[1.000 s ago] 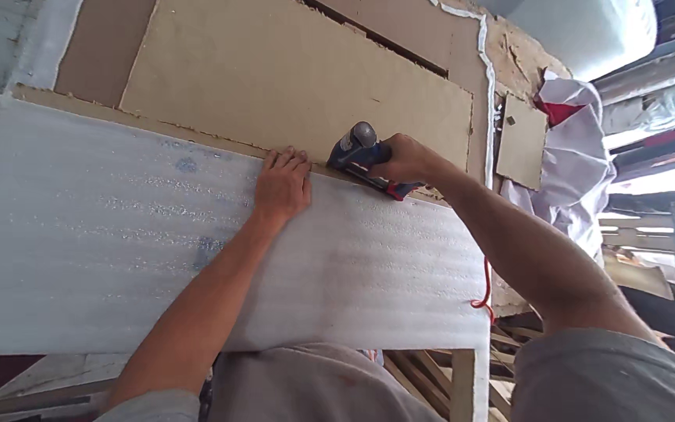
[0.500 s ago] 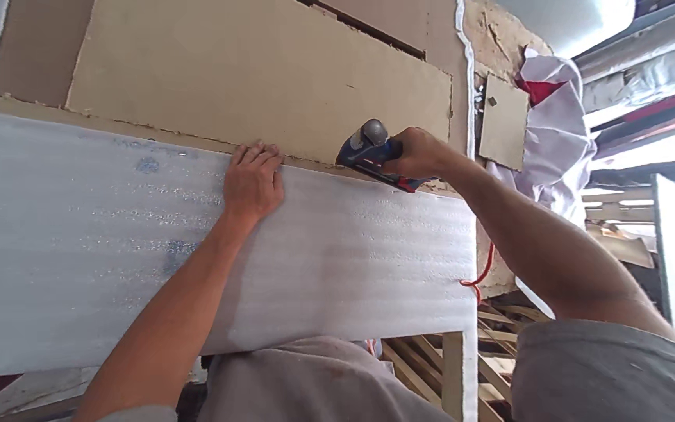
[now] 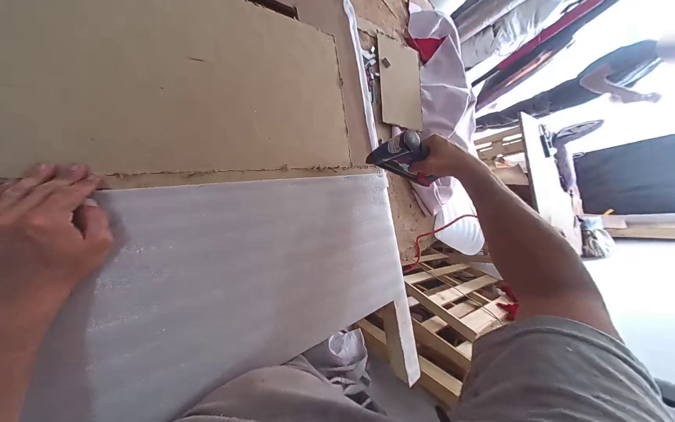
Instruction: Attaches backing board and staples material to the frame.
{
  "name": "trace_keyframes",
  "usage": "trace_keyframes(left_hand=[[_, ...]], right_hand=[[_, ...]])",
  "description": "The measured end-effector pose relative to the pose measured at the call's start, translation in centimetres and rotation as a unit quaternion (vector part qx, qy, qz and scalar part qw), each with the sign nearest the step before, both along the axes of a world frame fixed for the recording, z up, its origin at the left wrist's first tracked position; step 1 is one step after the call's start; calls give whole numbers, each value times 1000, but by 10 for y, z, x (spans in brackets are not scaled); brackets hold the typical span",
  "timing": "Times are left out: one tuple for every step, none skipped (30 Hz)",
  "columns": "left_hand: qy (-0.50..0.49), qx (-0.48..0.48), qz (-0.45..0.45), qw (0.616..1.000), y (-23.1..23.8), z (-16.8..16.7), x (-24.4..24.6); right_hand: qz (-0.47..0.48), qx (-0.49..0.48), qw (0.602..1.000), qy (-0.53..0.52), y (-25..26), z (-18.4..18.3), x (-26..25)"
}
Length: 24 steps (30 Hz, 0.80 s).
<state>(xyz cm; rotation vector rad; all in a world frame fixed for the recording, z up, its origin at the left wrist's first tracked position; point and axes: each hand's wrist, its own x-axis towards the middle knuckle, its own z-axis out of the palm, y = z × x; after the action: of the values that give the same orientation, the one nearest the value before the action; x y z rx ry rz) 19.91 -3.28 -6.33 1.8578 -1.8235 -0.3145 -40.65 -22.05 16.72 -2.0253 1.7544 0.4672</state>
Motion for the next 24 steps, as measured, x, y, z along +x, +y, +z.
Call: trace_keyframes(left_hand=[[0,5,4,1000,0,-1,0],[-3,9,9,1000,0,-2,0],[-5,11,12,1000,0,-3,0],[-6,12,12,1000,1,-6,1],[-6,13,11,1000,1,-10,4],[-6,15,9,1000,1,-13,6],[-6,18,10,1000,2,-15,7],[-5,19,12,1000,2,-17,7],[-4,19,14,1000,2,-17,7],[-3,17,16,1000,3,-18,7],[-4,13,16,1000,3,-19,9],[-6,10,16,1000,2,-20,9],[-6,5,16,1000,2,-19,8],[-6,2,15,1000,2,-19,7],[-5,1,14,1000,2,-19,7],[-3,1,14,1000,2,-18,6],[-2,2,14,1000,3,-16,4],[-4,1,13,1000,3,-13,3],[-6,-1,11,1000,2,-8,2],[-12,-1,9,1000,2,-1,0],[-18,3,6,1000,1,9,-2],[-26,14,7,1000,1,22,-2],[-41,34,17,998,4,34,3],[-61,51,38,996,8,43,17]], right_hand=[[-8,2,1000,-17,1,-5,-5],[-13,7,999,-34,2,-10,-6],[-15,10,999,-49,1,-15,-7],[-17,17,998,-61,1,-18,-4],[-13,22,998,-65,-1,-22,0],[-6,30,998,-63,-3,-25,5],[-1,40,998,-53,-6,-28,10],[6,47,998,-45,-9,-30,13],[7,53,998,-41,-11,-32,15],[3,60,997,-42,-12,-33,16],[0,66,997,-45,-13,-33,16],[3,70,996,-50,-15,-34,17],[11,72,996,-56,-15,-35,20],[24,74,995,-58,-14,-35,24],[34,75,995,-55,-13,-36,30],[38,75,995,-51,-14,-36,35],[42,78,995,-46,-15,-36,40],[51,75,995,-41,-15,-34,42],[62,64,995,-38,-16,-31,43],[73,41,995,-46,-14,-26,42],[73,13,995,-59,-11,-19,40],[63,-10,995,-76,-4,-10,42],[46,-24,994,-92,4,2,50],[41,-34,993,-104,11,10,64]])
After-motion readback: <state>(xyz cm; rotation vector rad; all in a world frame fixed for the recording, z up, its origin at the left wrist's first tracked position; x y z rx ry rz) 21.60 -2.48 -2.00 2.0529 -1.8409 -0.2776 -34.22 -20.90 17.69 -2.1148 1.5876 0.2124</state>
